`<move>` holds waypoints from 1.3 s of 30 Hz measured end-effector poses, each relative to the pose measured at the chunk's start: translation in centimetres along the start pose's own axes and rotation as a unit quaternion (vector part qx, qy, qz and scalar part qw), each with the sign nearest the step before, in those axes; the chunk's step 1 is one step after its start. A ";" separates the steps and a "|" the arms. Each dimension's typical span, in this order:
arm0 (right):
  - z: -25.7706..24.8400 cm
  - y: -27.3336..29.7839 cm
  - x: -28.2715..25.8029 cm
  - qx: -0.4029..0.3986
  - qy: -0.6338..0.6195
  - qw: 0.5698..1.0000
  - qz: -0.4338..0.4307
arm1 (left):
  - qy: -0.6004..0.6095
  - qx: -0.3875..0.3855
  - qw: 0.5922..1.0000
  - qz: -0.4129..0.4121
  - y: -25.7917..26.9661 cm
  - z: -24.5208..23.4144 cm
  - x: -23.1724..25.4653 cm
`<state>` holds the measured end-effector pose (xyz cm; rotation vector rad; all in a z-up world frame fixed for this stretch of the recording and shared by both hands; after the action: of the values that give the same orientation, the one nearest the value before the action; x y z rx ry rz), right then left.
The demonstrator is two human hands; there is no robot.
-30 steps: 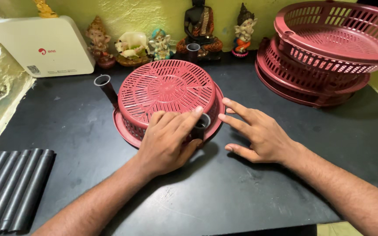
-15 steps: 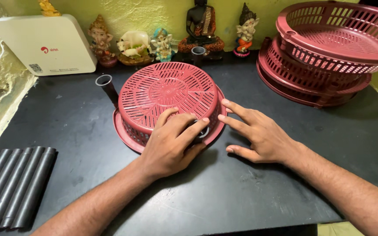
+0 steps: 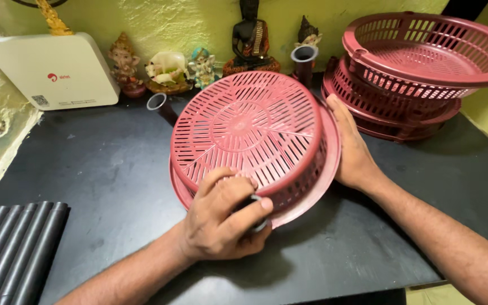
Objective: The person separates stacked red plastic baskets and inserts a black cylindrical rod into one of the side holes of a basket. The person handles the baskets and rod by hand on a dark tabletop.
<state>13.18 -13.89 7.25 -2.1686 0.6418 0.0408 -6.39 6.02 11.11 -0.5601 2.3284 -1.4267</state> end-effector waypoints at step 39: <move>2.9 6.0 5.3 -0.005 -0.467 0.862 0.196 | 0.386 0.231 0.873 -0.190 1.0 -5.2 -2.7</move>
<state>15.55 -17.04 -0.29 -1.6897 0.4693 1.2287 -6.80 11.75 12.69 -0.3416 2.3110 -2.7034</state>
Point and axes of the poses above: each hand's wrist, its own y-axis away from the middle knuckle, its own z-axis out of the palm, x = y × z, the point moved 10 cm from there along -y, towards the middle knuckle, and after that the axes turned 5 degrees about -z, right-handed, at the moved point
